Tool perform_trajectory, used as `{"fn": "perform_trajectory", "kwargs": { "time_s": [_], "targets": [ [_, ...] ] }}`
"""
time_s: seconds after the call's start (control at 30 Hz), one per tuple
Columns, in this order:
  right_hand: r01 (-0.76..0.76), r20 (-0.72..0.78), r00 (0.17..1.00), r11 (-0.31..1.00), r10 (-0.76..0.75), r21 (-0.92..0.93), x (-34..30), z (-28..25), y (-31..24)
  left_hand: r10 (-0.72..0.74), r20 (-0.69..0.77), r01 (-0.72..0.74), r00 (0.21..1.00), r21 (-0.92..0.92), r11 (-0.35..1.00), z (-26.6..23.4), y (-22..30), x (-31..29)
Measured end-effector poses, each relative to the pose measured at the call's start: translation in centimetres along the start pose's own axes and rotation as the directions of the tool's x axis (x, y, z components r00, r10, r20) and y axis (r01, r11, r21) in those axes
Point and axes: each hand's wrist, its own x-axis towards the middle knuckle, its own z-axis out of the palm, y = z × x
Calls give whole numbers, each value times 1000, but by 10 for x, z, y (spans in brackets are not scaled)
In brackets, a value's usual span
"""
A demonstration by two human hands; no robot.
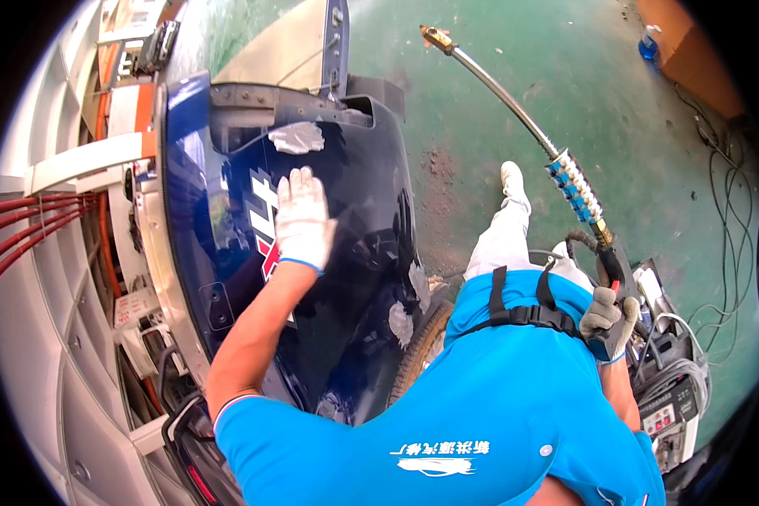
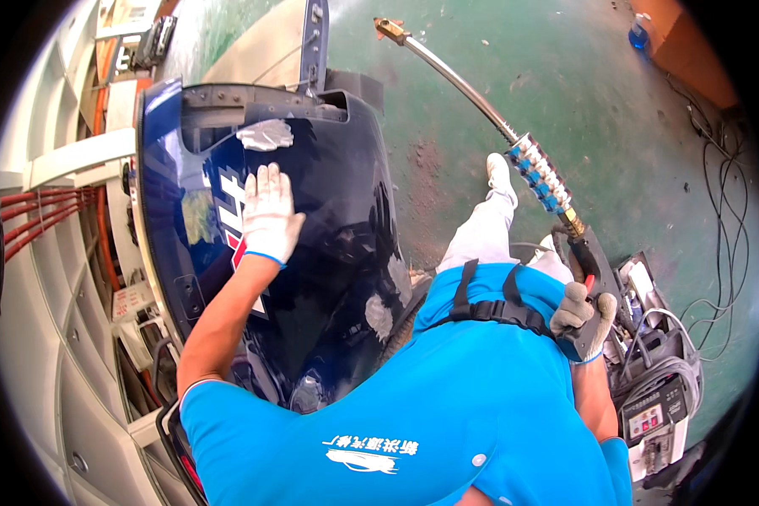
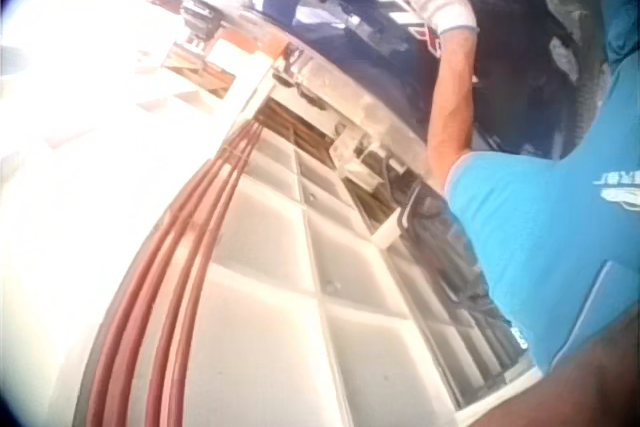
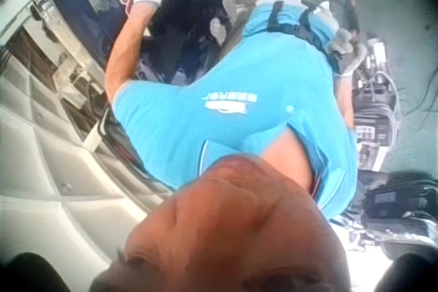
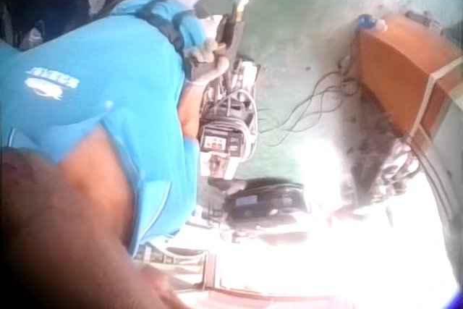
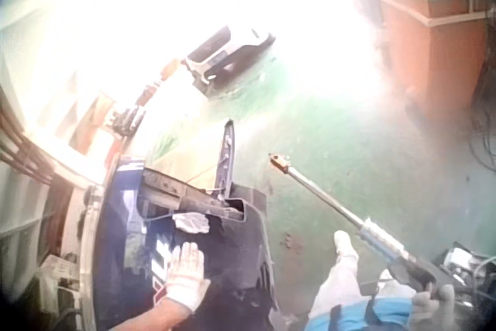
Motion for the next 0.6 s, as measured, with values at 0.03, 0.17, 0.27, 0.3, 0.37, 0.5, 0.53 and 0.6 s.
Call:
{"fn": "perform_trajectory", "kwargs": {
  "time_s": [0.03,0.17,0.27,0.3,0.37,0.5,0.53,0.6],
  "targets": [
    [-1,11,1000,1000,1,5,-3,-1,1,59,-8,-58,998,36,998,3,-16,-8],
    [42,30,999,998,-43,54,-19,-8,1,113,-41,-106,993,153,983,6,-16,17],
    [37,111,993,993,-49,114,-28,-18,6,118,-35,-108,992,224,969,12,-13,54],
    [19,164,986,989,-43,146,-31,-32,4,117,-27,-107,993,244,964,15,-13,66],
    [76,135,986,984,-98,160,-38,-34,7,106,-1,-101,994,278,955,15,-10,91],
    [76,178,977,973,-117,220,-47,-49,10,40,-22,-32,999,302,953,20,-9,109],
    [83,175,976,967,-127,241,-49,-45,11,48,-30,-37,998,312,949,22,-7,111],
    [110,149,977,962,-151,250,-49,-37,13,76,-16,-65,997,355,933,28,1,98]
  ]
}}
